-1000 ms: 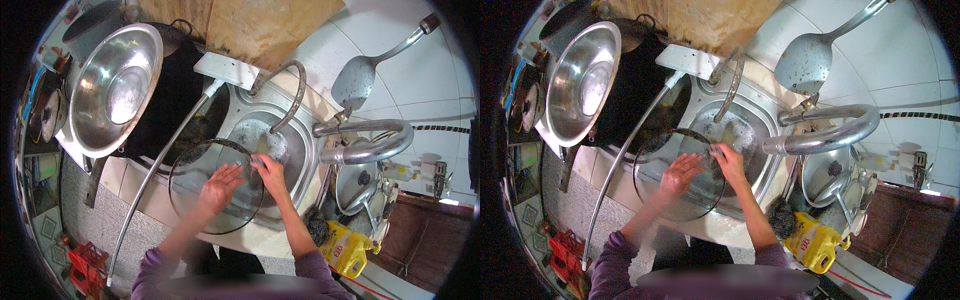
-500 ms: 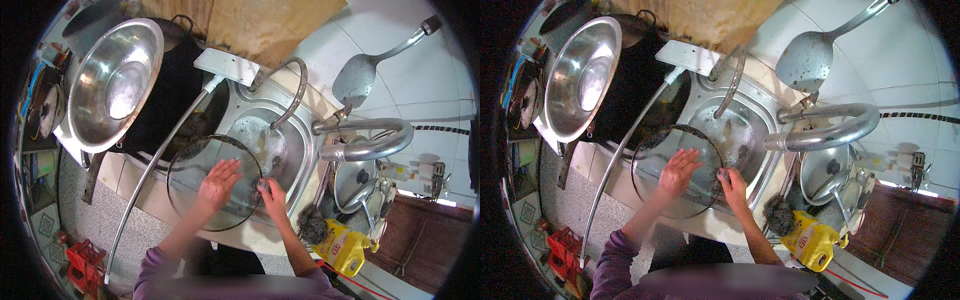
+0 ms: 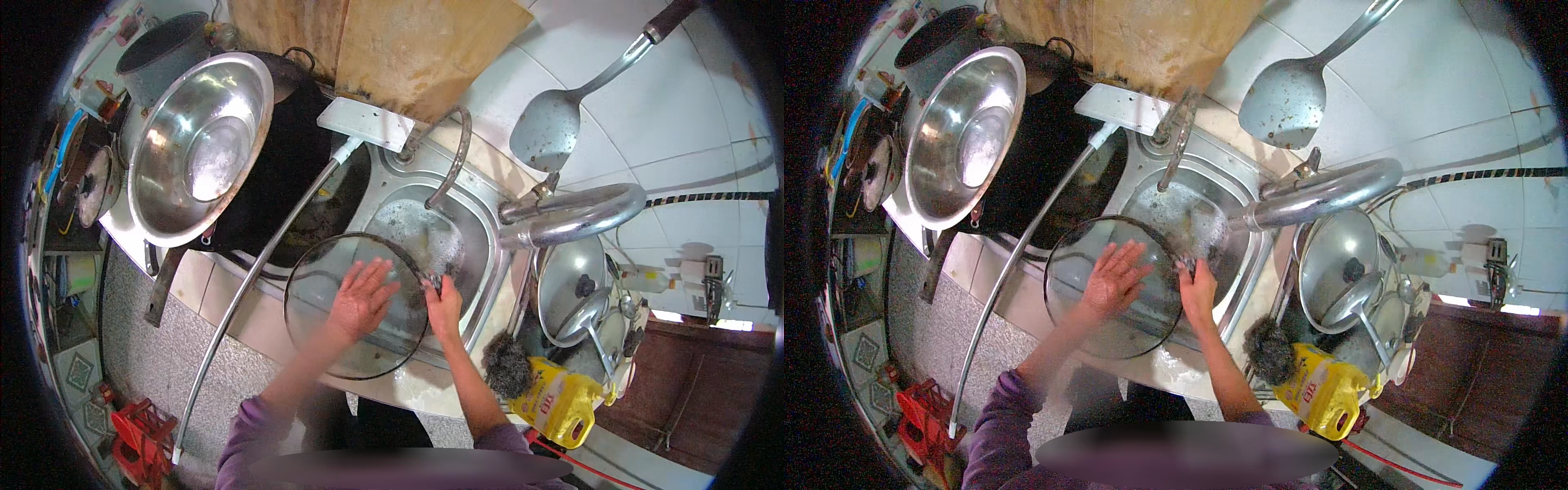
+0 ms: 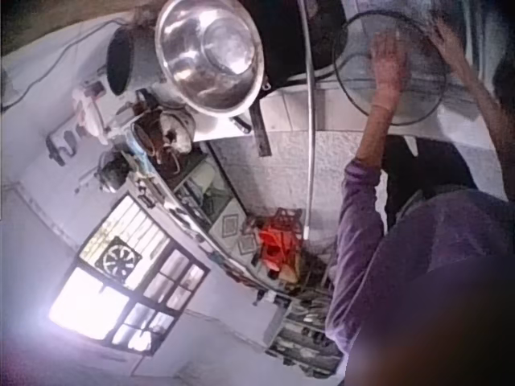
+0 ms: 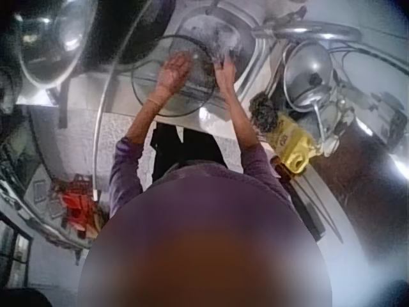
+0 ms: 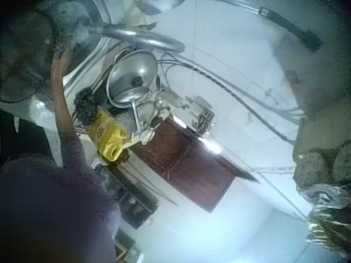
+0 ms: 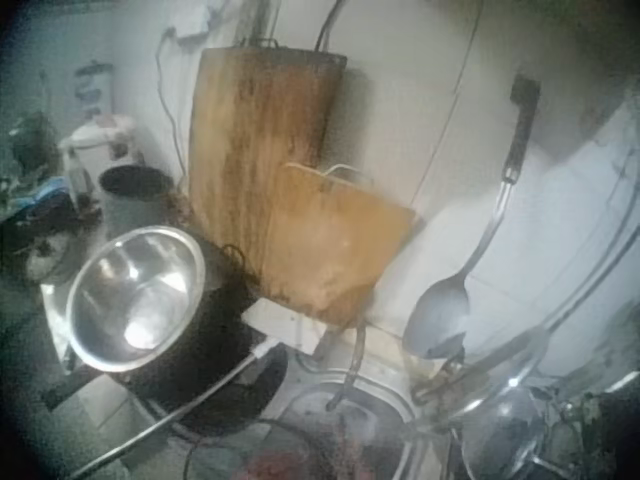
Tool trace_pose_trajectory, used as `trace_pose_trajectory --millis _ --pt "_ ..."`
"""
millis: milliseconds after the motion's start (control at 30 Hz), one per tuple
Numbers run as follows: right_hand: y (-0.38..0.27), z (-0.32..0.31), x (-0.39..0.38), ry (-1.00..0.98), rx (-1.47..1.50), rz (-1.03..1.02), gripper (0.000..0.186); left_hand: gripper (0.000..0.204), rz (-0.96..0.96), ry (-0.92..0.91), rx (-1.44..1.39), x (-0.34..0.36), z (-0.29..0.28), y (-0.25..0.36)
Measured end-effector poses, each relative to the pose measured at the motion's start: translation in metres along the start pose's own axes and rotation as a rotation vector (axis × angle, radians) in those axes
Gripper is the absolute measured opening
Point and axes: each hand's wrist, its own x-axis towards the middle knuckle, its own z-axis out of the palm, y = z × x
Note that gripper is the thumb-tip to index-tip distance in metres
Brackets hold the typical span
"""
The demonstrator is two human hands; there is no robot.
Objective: The person scrubs a glass pot lid with a steel wool pad under running water in a kitchen sink, rinses it, and sets it aside. The person then picks up a metal pot and begins scrubbing it with the same pad.
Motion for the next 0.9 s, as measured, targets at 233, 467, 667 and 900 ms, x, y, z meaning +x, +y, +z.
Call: trace_pose_trajectory --millis 233,467,667,900 --pt "0.002 -0.006 -0.063 0.002 0.162 -0.165 0.020 0.038 -0.349 0.173 0.056 -0.014 -0.018 0.019" --pt "-0.019 0.005 0.004 -0.136 0.138 -0.063 0.020 0.033 -0.225 0.136 0.061 -0.017 -0.017 0.006" --pt "-0.020 0.016 0.018 -0.129 -0.011 -0.021 0.023 0.034 -0.219 0.163 0.096 -0.015 -0.010 -0.001" --pt "-0.004 0.002 -0.024 -0.019 0.159 -0.227 0.019 0.038 -0.214 0.154 0.056 -0.015 -0.013 0.001"
